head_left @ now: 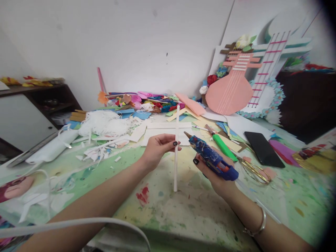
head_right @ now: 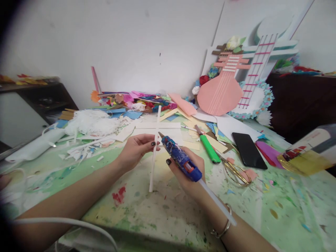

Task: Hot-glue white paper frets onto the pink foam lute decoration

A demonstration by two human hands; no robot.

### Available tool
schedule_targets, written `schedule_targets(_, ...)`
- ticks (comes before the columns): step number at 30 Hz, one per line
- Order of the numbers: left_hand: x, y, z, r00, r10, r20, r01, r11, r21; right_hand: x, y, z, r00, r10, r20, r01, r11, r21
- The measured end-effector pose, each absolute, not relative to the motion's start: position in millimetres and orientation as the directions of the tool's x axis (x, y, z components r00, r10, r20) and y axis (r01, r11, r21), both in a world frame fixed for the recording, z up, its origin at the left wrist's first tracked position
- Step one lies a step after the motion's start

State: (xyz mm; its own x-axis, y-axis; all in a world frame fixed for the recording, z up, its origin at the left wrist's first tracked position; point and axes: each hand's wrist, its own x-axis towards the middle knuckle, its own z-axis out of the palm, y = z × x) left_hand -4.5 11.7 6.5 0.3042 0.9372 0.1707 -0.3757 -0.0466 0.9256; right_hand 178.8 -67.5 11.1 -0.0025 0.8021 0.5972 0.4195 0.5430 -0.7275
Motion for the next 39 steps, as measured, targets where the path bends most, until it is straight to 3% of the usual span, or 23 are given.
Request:
schedule_targets(18,0.4,1.1,5.2,0.476,0.865,0.158,-0.322,0.005,0.947,171.8,-64.9,18.6,0.059,0.881,0.47,0.348,0.423,-0.837)
schedule_targets(39,0.7,1.1,0.9,0.5,0.845,0.188,-0.286,-0.043,0.957,173.2,-65.1,14.7,0.033,0.887,0.46,0.398,0.411,-0.82)
